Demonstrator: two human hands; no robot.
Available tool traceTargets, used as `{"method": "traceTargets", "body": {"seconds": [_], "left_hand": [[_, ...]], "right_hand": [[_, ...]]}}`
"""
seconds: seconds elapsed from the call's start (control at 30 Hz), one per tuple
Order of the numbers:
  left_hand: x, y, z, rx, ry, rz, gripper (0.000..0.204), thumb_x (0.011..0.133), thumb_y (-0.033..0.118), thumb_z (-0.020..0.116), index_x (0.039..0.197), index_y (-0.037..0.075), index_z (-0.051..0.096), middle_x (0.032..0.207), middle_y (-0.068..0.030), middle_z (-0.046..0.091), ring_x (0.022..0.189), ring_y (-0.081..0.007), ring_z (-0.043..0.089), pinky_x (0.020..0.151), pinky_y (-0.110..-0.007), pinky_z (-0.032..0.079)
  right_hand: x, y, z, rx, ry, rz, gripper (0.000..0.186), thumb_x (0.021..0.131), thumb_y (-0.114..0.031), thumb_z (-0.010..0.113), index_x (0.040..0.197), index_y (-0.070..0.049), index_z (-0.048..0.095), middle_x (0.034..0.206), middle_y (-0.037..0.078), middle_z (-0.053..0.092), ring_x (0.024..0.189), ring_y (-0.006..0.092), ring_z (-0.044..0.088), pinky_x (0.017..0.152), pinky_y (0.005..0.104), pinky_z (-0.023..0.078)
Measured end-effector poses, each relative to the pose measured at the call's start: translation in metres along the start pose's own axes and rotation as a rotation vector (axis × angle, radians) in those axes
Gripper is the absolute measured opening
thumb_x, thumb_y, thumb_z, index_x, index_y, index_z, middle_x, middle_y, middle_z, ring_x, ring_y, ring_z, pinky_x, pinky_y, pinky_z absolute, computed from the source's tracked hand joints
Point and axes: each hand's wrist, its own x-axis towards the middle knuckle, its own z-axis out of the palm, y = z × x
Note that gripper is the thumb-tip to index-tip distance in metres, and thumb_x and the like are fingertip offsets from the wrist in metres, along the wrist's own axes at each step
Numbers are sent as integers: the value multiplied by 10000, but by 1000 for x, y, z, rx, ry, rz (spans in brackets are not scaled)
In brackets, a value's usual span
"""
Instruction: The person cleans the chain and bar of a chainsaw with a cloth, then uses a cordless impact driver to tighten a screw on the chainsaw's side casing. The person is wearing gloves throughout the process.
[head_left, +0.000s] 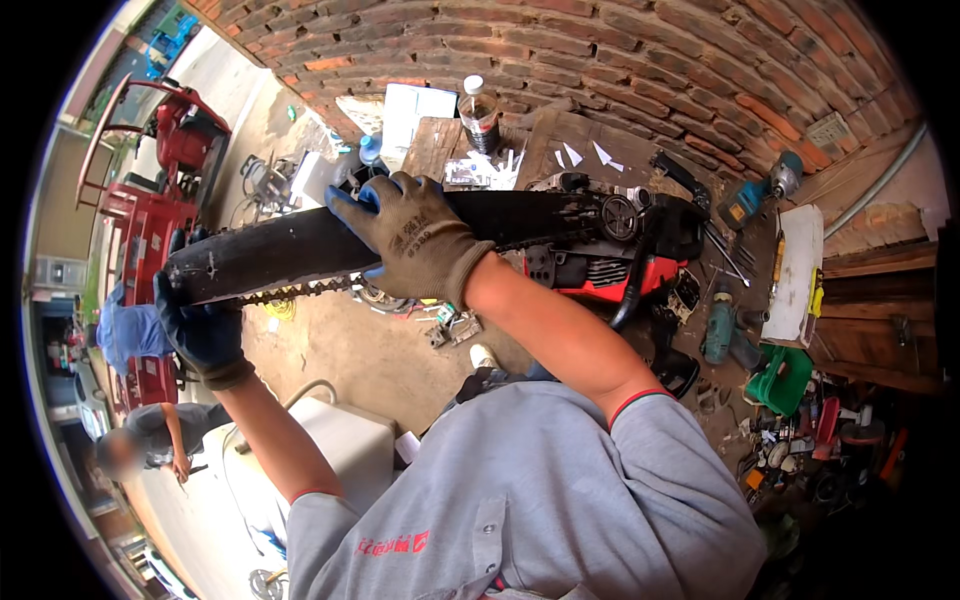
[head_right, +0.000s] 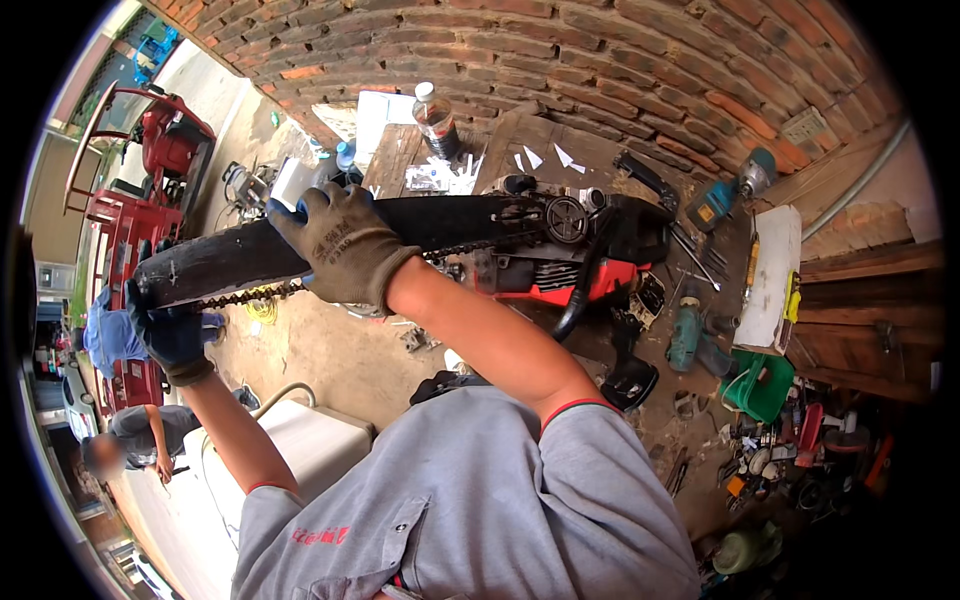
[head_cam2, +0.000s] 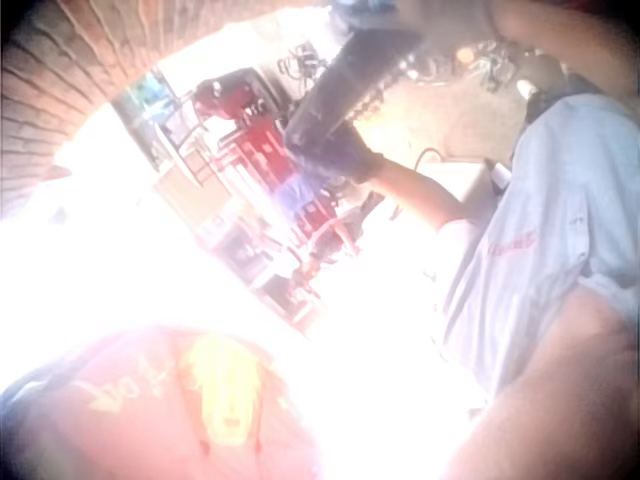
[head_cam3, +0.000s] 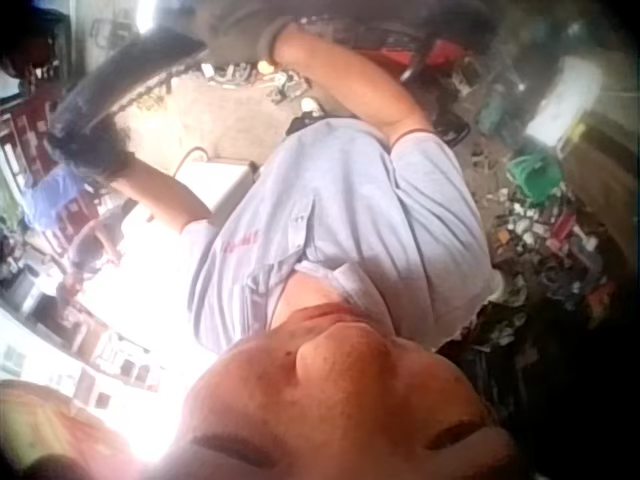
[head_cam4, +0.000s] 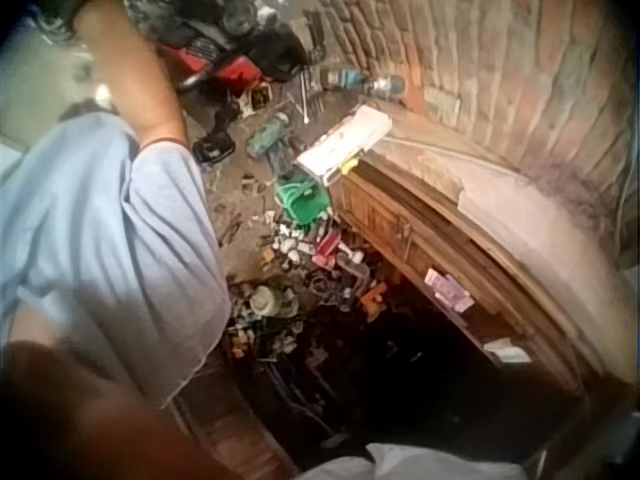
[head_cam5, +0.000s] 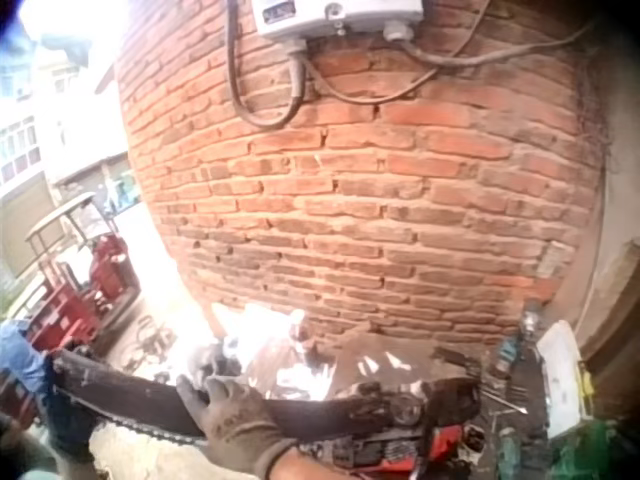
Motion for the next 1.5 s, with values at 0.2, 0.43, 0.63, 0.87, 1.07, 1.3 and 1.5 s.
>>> {"method": "traceTargets", "body": {"seconds": [0.2, 0.43, 0.63, 0.87, 1.07, 1.3, 1.5], "left_hand": [[2, -10, -1, 963, -22, 552, 531, 921, 102, 630, 1398, -5, 422, 1394, -158, 493, 1266, -257, 495, 1073, -396, 406], [60, -2, -12, 964, -44, 379, 517, 905, 54, 603, 1377, -45, 415, 1354, -148, 511, 1220, -236, 527, 1019, -358, 440], [77, -14, -1, 1308, -284, 449, 381, 1006, 123, 464, 1342, -57, 462, 1364, -158, 528, 1249, -248, 530, 1048, -363, 414], [79, -20, -46, 542, -33, 85, 441, 1012, 162, 482, 1433, 43, 429, 1330, -96, 550, 1204, -191, 534, 1017, -332, 430], [85, -34, -29, 316, -116, 1, 436, 1021, 192, 477, 1437, 69, 425, 1277, -85, 573, 1128, -165, 556, 946, -297, 471], [73, -50, -59, 632, -77, 242, 424, 927, -44, 501, 1347, 11, 479, 1253, -95, 600, 1104, -165, 587, 975, -307, 479], [75, -38, -66, 869, -278, 142, 452, 855, -19, 546, 1306, 2, 519, 1330, -108, 569, 1219, -214, 531, 1105, -354, 354]], "right_hand": [[2, 6, -7, 53, 180, -30, 825, 740, -342, 741, 1463, -141, 396, 1341, 243, 462, 1217, 409, 458, 1046, 483, 366], [25, 16, -4, 77, 224, 89, 805, 753, -378, 732, 1445, -108, 420, 1303, 240, 492, 1189, 390, 492, 1023, 466, 394], [15, 25, 13, 48, 192, 76, 792, 748, -364, 731, 1435, -102, 435, 1267, 243, 507, 1159, 396, 509, 1009, 483, 403], [20, 32, 3, 86, -24, 24, 884, 783, -573, 694, 1448, -70, 401, 1355, 289, 467, 1276, 412, 462, 1072, 467, 366], [124, 93, 8, 561, -107, -21, 607, 912, -596, 528, 1269, -115, 629, 1061, 152, 695, 974, 251, 657, 910, 351, 484], [200, 44, 54, 460, -300, -336, 335, 956, -378, 546, 1043, -97, 707, 858, 33, 670, 723, 146, 594, 660, 297, 469], [219, 37, 44, 870, -315, 74, 179, 864, -208, 656, 947, -81, 751, 661, 53, 618, 523, 139, 575, 472, 282, 448]]}}
